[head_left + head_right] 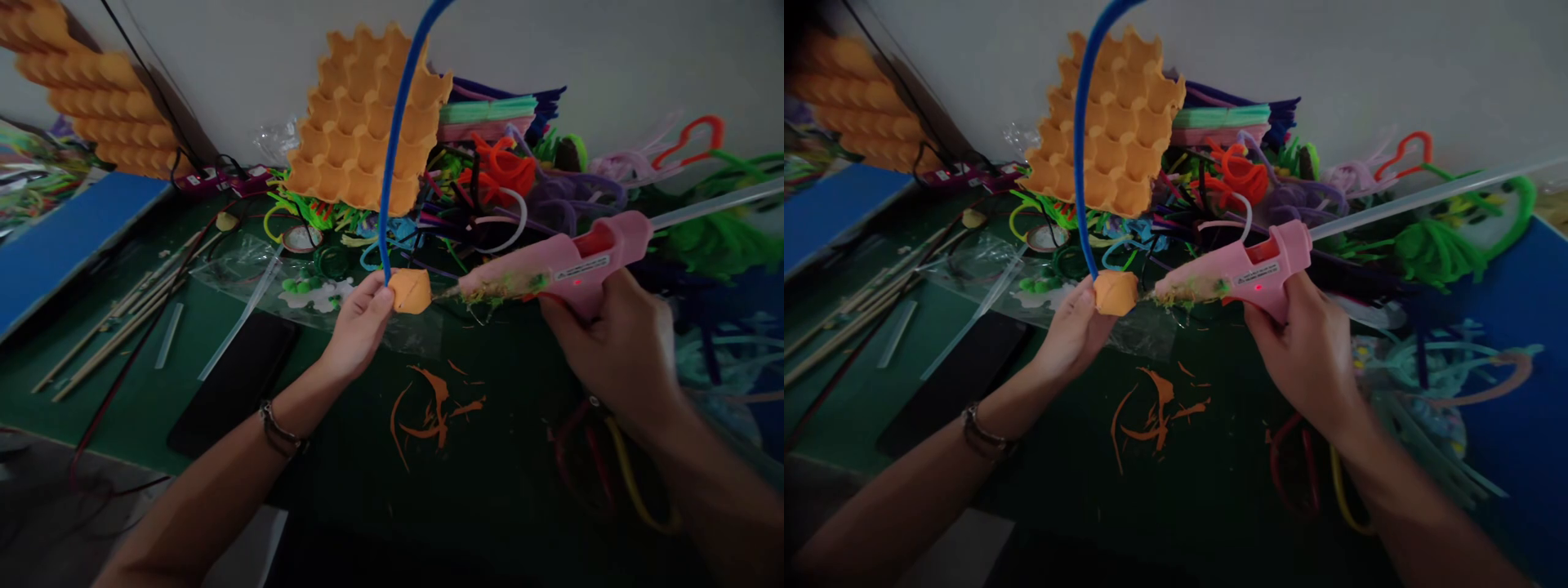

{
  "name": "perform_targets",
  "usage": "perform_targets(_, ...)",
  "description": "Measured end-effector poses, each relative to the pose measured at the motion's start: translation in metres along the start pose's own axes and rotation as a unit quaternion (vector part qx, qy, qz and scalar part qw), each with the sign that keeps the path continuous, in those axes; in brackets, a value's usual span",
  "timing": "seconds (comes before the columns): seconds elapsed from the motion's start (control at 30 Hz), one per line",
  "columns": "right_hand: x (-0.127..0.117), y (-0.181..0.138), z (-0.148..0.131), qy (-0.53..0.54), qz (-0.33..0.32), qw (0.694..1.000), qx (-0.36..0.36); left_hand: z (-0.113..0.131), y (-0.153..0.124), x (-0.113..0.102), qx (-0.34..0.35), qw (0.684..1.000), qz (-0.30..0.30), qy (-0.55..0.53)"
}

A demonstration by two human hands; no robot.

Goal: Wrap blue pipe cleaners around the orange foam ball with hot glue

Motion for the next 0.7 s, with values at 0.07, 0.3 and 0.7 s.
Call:
perform_targets(0.07, 0.000, 0.000, -0.001, 0.001, 0.001, 1.000, -0.004, 0.000, 0.000, 0.002, -0.007, 1.000, -0.006, -0.009)
perform_targets(0.3, 0.002, -0.003, -0.001, -0.006, -0.008, 1.000, -0.004, -0.002, 0.002, 0.000, -0.041, 0.998, 0.010, -0.044)
perform_targets(0.7, 0.008, -0.005, 0.013, -0.019, -0.045, 0.998, 0.045, -0.004, 0.004, -0.013, -0.061, 0.993, 0.100, -0.027)
Point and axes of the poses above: each hand's wrist, its own y-axis towards the middle knuckle, its own x-axis out of the palm, z = x × y, the point moved 9 cm from there along y, towards the middle knuckle, and after that the axes turned 13 degrees about z, right-handed, at the moved point
